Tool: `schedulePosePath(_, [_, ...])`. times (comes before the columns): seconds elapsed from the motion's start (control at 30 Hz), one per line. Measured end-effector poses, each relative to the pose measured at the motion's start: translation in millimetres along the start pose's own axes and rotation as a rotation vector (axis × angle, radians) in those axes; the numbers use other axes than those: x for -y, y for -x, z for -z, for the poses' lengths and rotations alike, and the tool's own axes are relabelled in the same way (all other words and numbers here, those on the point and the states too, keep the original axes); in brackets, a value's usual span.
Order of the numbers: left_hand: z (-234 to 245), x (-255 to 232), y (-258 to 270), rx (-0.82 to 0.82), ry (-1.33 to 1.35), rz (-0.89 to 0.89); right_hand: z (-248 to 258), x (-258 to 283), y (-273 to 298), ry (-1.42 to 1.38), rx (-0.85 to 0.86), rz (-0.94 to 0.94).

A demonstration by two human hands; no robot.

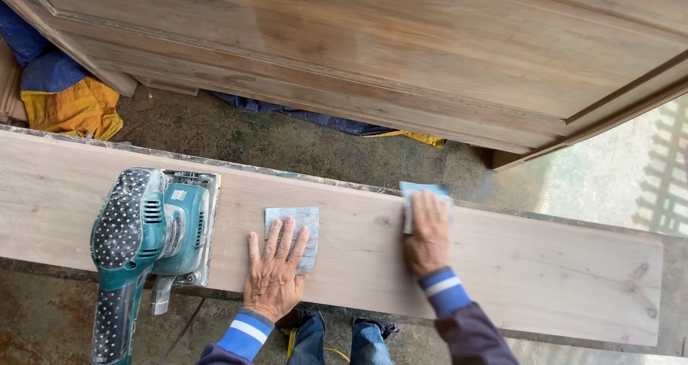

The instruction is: Manually sanding a wooden plank with sandpaper using both hands.

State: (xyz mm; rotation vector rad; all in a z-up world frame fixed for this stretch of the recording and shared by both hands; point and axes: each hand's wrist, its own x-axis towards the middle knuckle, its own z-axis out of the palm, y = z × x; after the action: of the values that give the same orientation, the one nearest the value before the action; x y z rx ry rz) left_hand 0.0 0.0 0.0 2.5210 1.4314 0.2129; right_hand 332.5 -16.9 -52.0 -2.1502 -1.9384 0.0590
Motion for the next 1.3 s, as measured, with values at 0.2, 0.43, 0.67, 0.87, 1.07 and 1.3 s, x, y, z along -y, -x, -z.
schedulePosePath(0.2, [-2,1,5,0.007,-0.068,-0.026,2,88,-47,-0.198,0.158,0.357])
schedulePosePath(0.43, [-23,-32,-5,-0.002,-0.1,0.04,54,-171,57,0.039,-0.005,0.055])
schedulePosePath(0.67, [-49,-136,-48,0.07,0.004,0.053,30,-71,17,-0.215,-0.064,-0.071])
schedulePosePath(0.87, [-58,-137,-51,-0.029,0.001,0.006,68,-154,26,-0.302,0.059,0.186])
schedulePosePath(1.07, [-61,-138,-53,-0.069,-0.016,0.045,103,-373,97,-0.01,-0.04,-0.21])
schedulePosePath(1.3, [-65,-137,-49,-0.056,-0.028,0.051,47,-210,58,-0.101,-0.089,-0.098])
